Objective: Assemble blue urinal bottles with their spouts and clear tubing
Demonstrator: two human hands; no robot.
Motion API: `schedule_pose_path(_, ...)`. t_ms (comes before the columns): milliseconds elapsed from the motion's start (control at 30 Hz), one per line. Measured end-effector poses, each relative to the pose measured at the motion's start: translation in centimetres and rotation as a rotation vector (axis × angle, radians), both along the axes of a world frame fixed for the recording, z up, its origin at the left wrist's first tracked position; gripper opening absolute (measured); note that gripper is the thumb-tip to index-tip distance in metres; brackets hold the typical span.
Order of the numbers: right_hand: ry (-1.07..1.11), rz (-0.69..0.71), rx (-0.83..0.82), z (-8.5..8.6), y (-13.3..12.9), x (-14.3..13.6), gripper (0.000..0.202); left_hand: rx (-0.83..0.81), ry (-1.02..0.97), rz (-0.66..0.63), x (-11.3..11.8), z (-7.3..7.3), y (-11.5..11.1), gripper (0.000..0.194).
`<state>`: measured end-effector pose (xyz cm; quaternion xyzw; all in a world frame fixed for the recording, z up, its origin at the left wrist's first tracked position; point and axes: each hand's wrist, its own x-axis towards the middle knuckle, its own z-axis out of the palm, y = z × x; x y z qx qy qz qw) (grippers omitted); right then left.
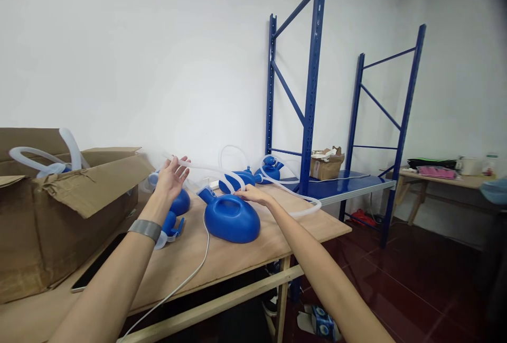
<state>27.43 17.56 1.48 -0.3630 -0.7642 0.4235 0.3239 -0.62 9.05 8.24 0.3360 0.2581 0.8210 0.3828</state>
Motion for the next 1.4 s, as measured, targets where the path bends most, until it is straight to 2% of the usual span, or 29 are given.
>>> schedule_pose_path(167,0.138,-0.057,-0.164,-0.6,-0.1,0.4,0.028,0.106,0.089,0.171,0.3,0.4,-1.2,0.053)
schedule_pose_path(367,0.206,-0.031,-0.289,-1.4,0.0,1.8,0.028,0.171,0.207,0.290,-0.2,1.0,-2.2,0.055)
schedule_pose_path(533,0.214,-0.015,-0.369,-2.8,0.5,2.0,0.019,0.134,0.285,0.248,0.2,1.4,-2.9,0.055)
schedule_pose_path(667,0.224,-0.064,-0.457,-3.5,1.5,1.2,0.006,0.099,0.386,0.203,0.6,1.3,-3.2,0.059)
schedule_pose_path(800,0.236,-0.099,-0.551,-3.8,2.2,0.7,0.041,0.064,0.436,0.193,0.3,0.8,-3.1,0.063)
schedule_pose_path(900,0.223,-0.101,-0.621,-3.6,2.1,0.9,0.054,0.055,0.455,0.212,-0.2,0.5,-3.1,0.065)
schedule_pose_path(1067,0.220,-0.072,-0.639,-2.6,1.6,1.7,0.045,0.042,0.520,0.220,-0.6,0.0,-3.4,0.067)
schedule_pose_path(1233,0.120,-0.035,-0.643,-1.5,1.0,2.5,0.047,0.043,0.574,0.197,-0.7,-0.4,-3.6,0.068)
schedule_pose_path(1400,0.045,-0.106,-0.608,-1.6,0.7,2.2,0.033,0.037,0.632,0.164,-0.6,0.1,-3.8,0.070)
